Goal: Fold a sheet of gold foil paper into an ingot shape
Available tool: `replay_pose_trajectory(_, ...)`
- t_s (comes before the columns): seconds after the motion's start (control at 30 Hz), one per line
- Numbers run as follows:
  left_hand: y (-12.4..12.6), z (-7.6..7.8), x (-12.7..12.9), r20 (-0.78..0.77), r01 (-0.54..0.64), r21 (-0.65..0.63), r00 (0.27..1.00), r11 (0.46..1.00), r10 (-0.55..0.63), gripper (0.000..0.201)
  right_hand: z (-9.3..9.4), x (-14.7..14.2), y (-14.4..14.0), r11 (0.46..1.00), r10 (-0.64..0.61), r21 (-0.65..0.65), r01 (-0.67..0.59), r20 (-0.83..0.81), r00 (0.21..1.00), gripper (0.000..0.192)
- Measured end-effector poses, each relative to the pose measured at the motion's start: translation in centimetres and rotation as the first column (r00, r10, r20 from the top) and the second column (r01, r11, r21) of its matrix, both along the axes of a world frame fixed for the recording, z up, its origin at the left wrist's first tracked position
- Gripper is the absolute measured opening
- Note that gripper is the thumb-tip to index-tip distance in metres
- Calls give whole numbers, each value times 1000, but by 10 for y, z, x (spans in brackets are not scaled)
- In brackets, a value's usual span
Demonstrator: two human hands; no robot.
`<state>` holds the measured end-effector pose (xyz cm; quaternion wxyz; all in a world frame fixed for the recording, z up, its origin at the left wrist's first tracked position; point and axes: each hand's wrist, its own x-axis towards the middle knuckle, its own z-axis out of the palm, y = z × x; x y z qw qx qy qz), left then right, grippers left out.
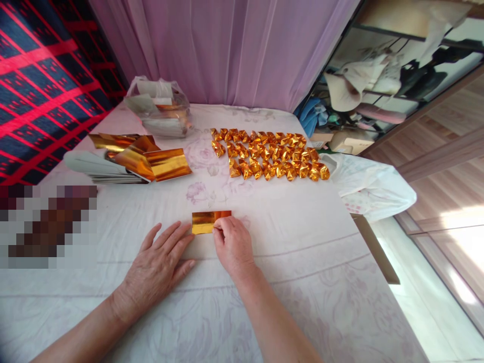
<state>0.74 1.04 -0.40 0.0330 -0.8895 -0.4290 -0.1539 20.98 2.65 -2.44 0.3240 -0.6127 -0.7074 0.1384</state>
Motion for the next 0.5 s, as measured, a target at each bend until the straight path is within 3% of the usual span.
replay_pose_trajectory(0.07,0,1,1,-2,0,-6,1000,1000,0,39,1,-3,0,1000,-24,10,24,33,999,5)
replay_pose_trajectory(0.27,1,-1,2,22,14,-13,1000,1000,-14,38,2,-17,1,994,-110,36,105,197,974,20)
replay_pose_trajectory(0.5,3,-3,2,9,2,-37,1000,999,-2,38,2,-13,1,996,-85,17,83,148,985,14)
